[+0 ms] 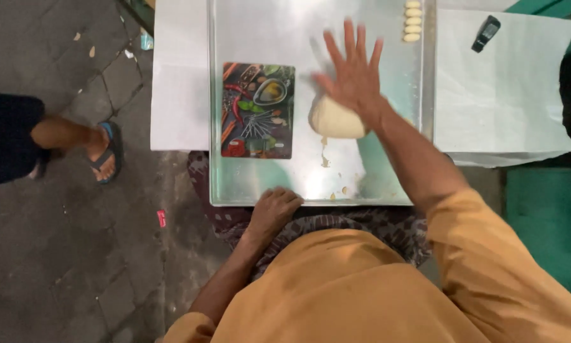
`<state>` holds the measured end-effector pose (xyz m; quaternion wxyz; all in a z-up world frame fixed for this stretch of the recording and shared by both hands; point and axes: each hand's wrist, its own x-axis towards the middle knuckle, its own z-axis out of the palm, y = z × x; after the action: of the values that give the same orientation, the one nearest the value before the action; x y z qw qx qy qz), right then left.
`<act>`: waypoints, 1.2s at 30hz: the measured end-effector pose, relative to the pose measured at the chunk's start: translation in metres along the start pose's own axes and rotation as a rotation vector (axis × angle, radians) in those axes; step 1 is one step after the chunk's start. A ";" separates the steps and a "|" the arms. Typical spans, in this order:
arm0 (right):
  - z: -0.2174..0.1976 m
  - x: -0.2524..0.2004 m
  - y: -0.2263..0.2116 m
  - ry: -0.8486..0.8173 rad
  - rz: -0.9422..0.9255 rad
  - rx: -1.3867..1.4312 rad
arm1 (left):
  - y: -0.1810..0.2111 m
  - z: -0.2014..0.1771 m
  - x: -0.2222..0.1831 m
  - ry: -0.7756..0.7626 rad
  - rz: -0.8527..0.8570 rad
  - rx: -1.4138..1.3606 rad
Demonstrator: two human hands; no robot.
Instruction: Pinching off small portions of dough, rolling them into balls between the palms, and arranging them on a metal tray.
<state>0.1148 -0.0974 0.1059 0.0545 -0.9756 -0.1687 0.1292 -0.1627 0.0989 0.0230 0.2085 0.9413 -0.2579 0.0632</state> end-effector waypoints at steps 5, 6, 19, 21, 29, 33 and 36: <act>0.009 0.016 0.012 0.363 -0.032 0.108 | -0.005 0.000 0.000 -0.033 -0.008 -0.038; 0.007 -0.023 -0.009 0.353 -0.034 0.107 | -0.004 0.000 0.001 -0.036 -0.016 -0.045; 0.049 -0.016 0.012 0.307 -0.024 -0.042 | -0.011 -0.002 0.005 0.034 0.063 0.003; 0.009 0.023 0.021 0.103 0.114 -0.001 | -0.011 -0.001 0.000 0.025 0.090 -0.019; -0.005 0.090 0.053 0.193 0.080 0.054 | -0.015 0.008 -0.003 -0.057 0.095 -0.019; -0.009 0.043 0.030 -0.031 0.118 0.113 | -0.010 0.003 0.003 -0.030 0.104 0.009; 0.004 -0.017 0.009 0.097 -0.042 0.045 | -0.012 0.003 0.006 -0.012 0.111 -0.002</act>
<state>0.1014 -0.1116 0.1046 0.0873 -0.9756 -0.1832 0.0842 -0.1519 0.1039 0.0171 0.2044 0.9257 -0.3108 0.0688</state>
